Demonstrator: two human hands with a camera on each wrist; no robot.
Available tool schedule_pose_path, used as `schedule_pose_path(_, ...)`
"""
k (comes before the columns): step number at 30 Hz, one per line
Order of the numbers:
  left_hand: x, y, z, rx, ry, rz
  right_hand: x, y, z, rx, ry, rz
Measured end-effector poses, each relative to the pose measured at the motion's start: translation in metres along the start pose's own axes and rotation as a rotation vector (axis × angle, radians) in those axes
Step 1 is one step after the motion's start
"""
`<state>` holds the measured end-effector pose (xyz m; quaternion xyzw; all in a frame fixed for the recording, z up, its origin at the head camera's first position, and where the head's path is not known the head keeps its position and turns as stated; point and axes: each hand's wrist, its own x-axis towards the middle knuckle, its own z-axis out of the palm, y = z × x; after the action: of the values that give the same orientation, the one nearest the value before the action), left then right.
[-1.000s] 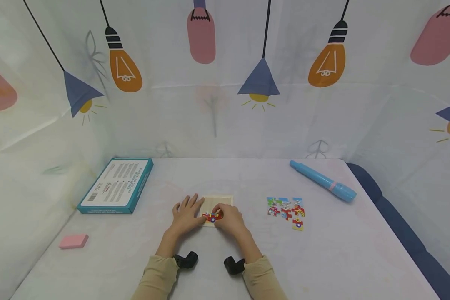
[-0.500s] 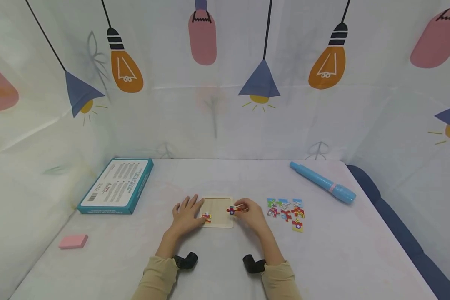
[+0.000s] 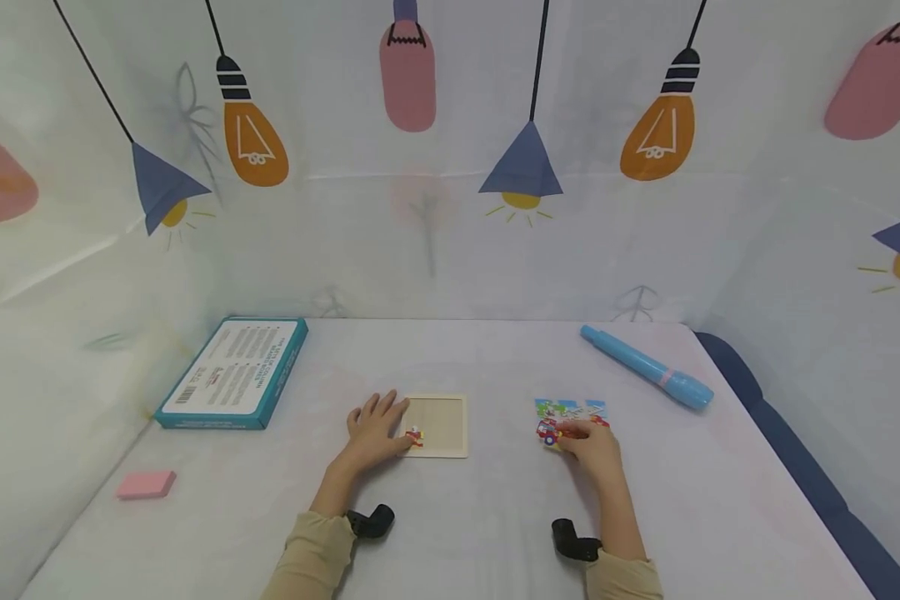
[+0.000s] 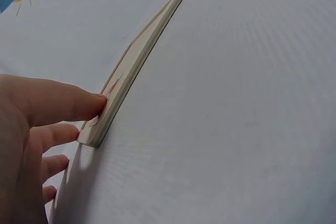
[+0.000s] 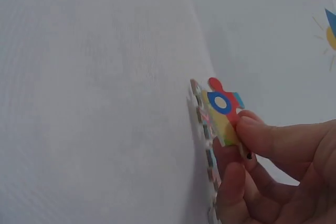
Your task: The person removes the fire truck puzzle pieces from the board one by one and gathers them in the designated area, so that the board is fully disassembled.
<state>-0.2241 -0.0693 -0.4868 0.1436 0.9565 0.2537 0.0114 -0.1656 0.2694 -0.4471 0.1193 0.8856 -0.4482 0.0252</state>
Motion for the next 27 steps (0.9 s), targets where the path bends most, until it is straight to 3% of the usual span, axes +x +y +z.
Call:
schedule_pose_path(7, 0.004, 0.000, 0.002, 0.007, -0.002, -0.001, -0.005, 0.008, -0.015, -0.136, 0.057, 0.111)
schedule_pose_path(18, 0.002, 0.001, 0.000, -0.002, -0.005, -0.008, -0.004, 0.007, -0.007, -0.256, 0.136, 0.143)
schedule_pose_path(23, 0.002, -0.001, 0.002, -0.015, 0.009, -0.003, -0.002, 0.002, -0.002, -0.251, 0.171, 0.051)
schedule_pose_path(27, 0.002, -0.002, 0.003, -0.007, 0.010, -0.002, 0.002, -0.012, 0.011, -0.125, 0.177, -0.080)
